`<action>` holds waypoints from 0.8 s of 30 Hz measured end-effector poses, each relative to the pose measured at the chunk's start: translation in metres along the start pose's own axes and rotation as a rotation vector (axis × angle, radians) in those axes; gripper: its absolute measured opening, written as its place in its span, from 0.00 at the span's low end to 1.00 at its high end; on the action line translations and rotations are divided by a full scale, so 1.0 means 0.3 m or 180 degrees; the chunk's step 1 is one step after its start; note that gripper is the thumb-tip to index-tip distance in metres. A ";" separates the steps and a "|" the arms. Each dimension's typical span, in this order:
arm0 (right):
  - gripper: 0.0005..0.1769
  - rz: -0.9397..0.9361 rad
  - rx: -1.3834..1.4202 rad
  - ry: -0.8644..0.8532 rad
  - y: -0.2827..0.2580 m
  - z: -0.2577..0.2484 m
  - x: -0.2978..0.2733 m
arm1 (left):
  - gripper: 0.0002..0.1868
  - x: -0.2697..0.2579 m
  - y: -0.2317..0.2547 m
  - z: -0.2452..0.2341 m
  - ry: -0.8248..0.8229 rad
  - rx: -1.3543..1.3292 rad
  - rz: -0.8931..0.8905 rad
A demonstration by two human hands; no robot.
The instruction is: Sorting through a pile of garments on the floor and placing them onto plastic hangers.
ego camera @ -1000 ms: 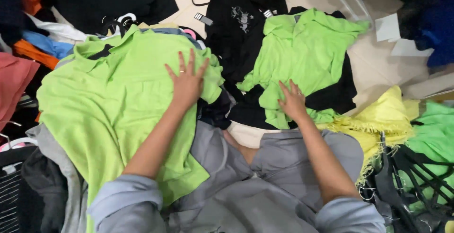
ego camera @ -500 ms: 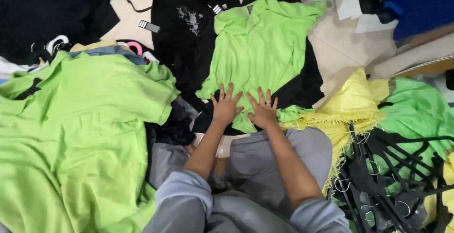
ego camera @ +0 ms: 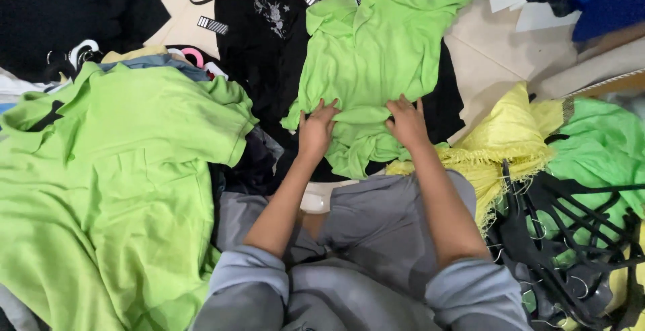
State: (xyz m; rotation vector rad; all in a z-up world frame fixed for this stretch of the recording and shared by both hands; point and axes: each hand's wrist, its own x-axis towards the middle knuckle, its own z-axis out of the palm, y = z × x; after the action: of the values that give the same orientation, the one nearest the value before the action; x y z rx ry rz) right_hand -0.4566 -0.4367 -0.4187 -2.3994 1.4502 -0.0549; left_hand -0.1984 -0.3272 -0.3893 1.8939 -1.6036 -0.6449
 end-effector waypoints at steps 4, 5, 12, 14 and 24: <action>0.20 -0.0671 -0.0388 0.0423 -0.050 -0.144 -0.038 | 0.10 -0.012 0.056 -0.175 0.0195 -0.0254 -0.0090; 0.20 -0.0688 -0.0382 0.0397 -0.096 -0.189 -0.098 | 0.10 -0.037 0.055 -0.217 0.0196 -0.0255 -0.0122; 0.24 -0.0830 -0.0644 -0.0491 -0.390 -0.164 -0.529 | 0.12 -0.368 -0.014 -0.454 -0.0695 0.0925 0.0567; 0.25 -0.0856 -0.0425 -0.0774 -0.448 -0.107 -0.589 | 0.13 -0.479 -0.165 -0.356 -0.1239 0.1521 0.0601; 0.18 0.1101 0.4209 0.0009 -0.355 0.204 -0.186 | 0.11 -0.233 -0.001 -0.034 -0.0997 -0.0638 0.0168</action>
State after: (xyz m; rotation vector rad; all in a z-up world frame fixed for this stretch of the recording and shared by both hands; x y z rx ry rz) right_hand -0.3799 -0.3272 -0.4364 -1.0687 1.1790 -0.6836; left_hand -0.2026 -0.2570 -0.3821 1.6603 -1.6978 -1.0800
